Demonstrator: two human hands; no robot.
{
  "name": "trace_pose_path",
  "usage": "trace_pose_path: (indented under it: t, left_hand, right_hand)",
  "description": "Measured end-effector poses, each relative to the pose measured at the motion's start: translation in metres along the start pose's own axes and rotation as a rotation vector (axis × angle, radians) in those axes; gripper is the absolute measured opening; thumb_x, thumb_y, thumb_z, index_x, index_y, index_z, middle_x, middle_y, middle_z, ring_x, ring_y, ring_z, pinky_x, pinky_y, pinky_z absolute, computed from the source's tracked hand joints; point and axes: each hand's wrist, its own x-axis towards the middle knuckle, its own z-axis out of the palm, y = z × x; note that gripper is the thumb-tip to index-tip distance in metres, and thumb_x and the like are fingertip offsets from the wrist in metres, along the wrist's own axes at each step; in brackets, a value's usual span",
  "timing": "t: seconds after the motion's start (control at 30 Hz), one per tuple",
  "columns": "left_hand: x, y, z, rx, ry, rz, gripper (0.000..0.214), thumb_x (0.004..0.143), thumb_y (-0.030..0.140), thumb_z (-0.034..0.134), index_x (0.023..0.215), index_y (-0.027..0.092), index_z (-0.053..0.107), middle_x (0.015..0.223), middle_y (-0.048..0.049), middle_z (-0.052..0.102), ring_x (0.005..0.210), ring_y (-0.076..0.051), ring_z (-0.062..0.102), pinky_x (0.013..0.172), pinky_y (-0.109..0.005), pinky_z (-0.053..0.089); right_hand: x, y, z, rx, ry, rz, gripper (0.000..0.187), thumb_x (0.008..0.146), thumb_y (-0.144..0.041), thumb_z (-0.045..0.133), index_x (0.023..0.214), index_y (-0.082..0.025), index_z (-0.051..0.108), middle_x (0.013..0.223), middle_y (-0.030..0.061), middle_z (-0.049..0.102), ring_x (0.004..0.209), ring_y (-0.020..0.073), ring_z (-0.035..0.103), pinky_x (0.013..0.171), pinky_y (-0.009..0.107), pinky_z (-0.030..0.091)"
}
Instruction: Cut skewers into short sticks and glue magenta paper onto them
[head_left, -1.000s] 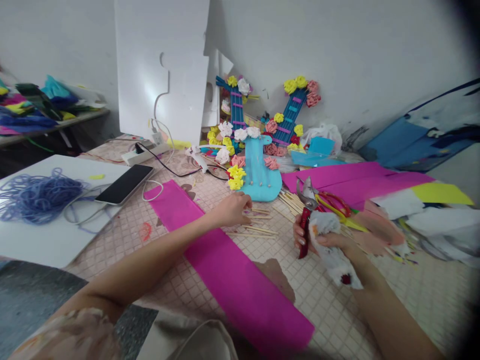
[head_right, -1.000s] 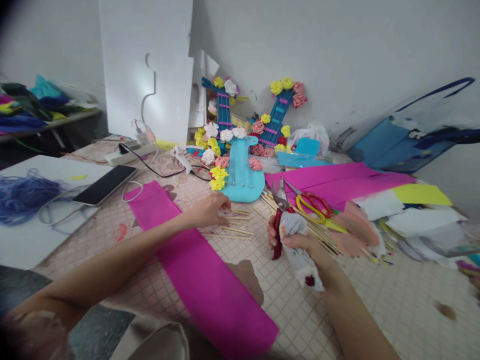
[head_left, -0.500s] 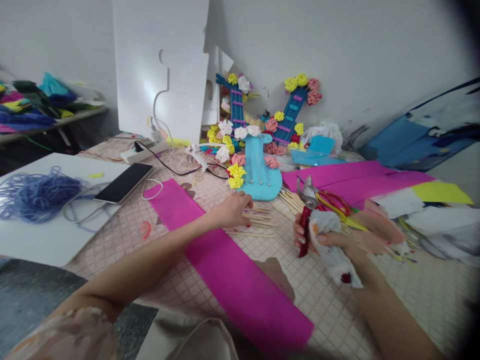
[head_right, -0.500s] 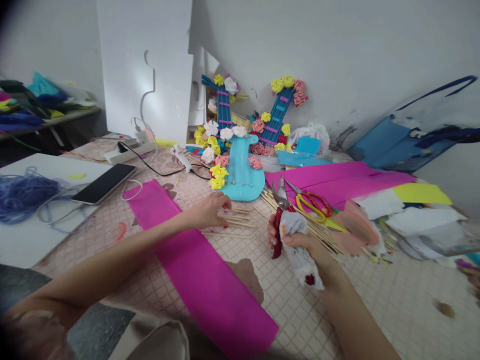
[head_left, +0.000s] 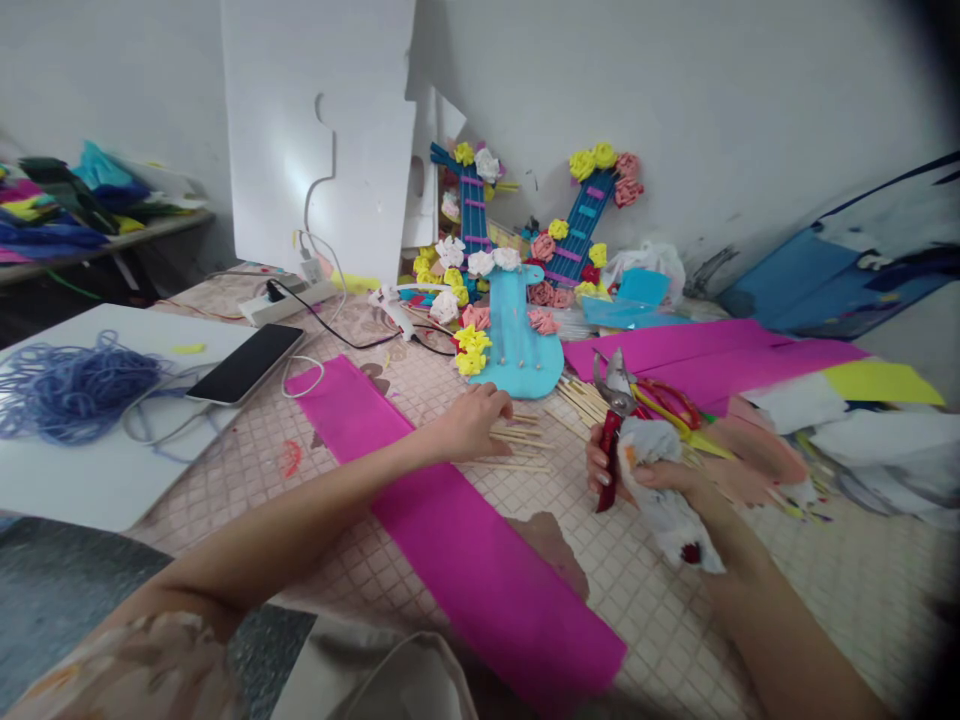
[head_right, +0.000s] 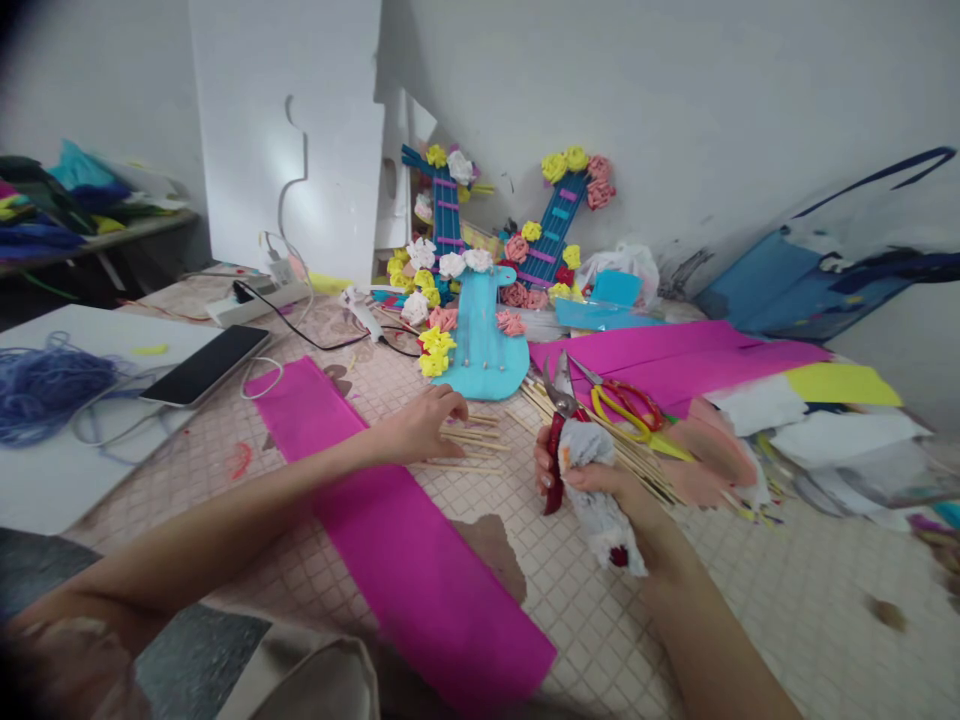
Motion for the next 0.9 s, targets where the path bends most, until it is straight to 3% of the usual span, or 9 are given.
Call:
trace_pose_path:
  t: [0.13, 0.23, 0.4, 0.6, 0.73, 0.9]
  left_hand:
    - [0.0, -0.001, -0.017, -0.148, -0.12, -0.011, 0.008, 0.073, 0.013, 0.065, 0.08, 0.014, 0.061, 0.078, -0.002, 0.061, 0.072, -0.013, 0.056, 0.064, -0.022, 0.042]
    - [-0.003, 0.003, -0.023, -0.174, -0.218, -0.024, 0.004, 0.073, 0.015, 0.065, 0.073, 0.014, 0.061, 0.07, 0.0002, 0.06, 0.065, -0.012, 0.055, 0.057, -0.021, 0.038]
    - [-0.006, 0.007, -0.017, -0.036, -0.207, 0.008, 0.018, 0.065, 0.02, 0.074, 0.077, 0.014, 0.062, 0.075, -0.0004, 0.062, 0.071, -0.014, 0.056, 0.06, -0.022, 0.039]
    - [-0.004, 0.003, -0.012, -0.052, -0.152, 0.037, 0.008, 0.072, 0.012, 0.066, 0.079, 0.015, 0.064, 0.076, -0.0005, 0.063, 0.071, -0.013, 0.056, 0.062, -0.021, 0.04]
    - [-0.003, 0.001, -0.009, -0.035, -0.178, 0.083, 0.005, 0.073, 0.011, 0.063, 0.074, 0.015, 0.065, 0.075, -0.001, 0.062, 0.071, -0.013, 0.056, 0.064, -0.022, 0.041]
    - [-0.003, 0.004, -0.011, -0.023, -0.127, 0.012, 0.014, 0.073, 0.016, 0.068, 0.086, 0.014, 0.065, 0.079, -0.0019, 0.062, 0.072, -0.013, 0.056, 0.063, -0.022, 0.042]
  right_hand:
    - [-0.001, 0.0, 0.0, -0.039, 0.033, 0.003, 0.03, 0.068, -0.025, 0.061, 0.097, -0.023, 0.058, 0.082, 0.0062, 0.061, 0.073, 0.0224, 0.059, 0.065, 0.04, 0.051]
    - [-0.001, 0.0, 0.001, -0.031, 0.039, 0.01, 0.032, 0.067, -0.025, 0.061, 0.098, -0.022, 0.058, 0.083, 0.0067, 0.062, 0.074, 0.0227, 0.06, 0.065, 0.04, 0.051]
    - [0.0, 0.0, 0.0, -0.004, 0.028, 0.016, 0.031, 0.067, -0.024, 0.06, 0.098, -0.022, 0.058, 0.081, 0.0061, 0.062, 0.074, 0.0226, 0.06, 0.065, 0.04, 0.051]
    - [-0.002, 0.003, -0.002, -0.016, 0.023, 0.002, 0.027, 0.069, -0.024, 0.059, 0.096, -0.023, 0.058, 0.079, 0.0065, 0.062, 0.073, 0.0232, 0.06, 0.062, 0.039, 0.05]
    - [-0.002, 0.003, -0.003, -0.031, 0.008, 0.011, 0.025, 0.07, -0.026, 0.059, 0.095, -0.023, 0.057, 0.08, 0.0064, 0.061, 0.072, 0.0229, 0.059, 0.062, 0.039, 0.05]
    - [-0.002, 0.001, -0.003, 0.003, 0.012, 0.036, 0.027, 0.068, -0.022, 0.057, 0.096, -0.022, 0.057, 0.082, 0.0063, 0.061, 0.071, 0.0222, 0.059, 0.063, 0.04, 0.05]
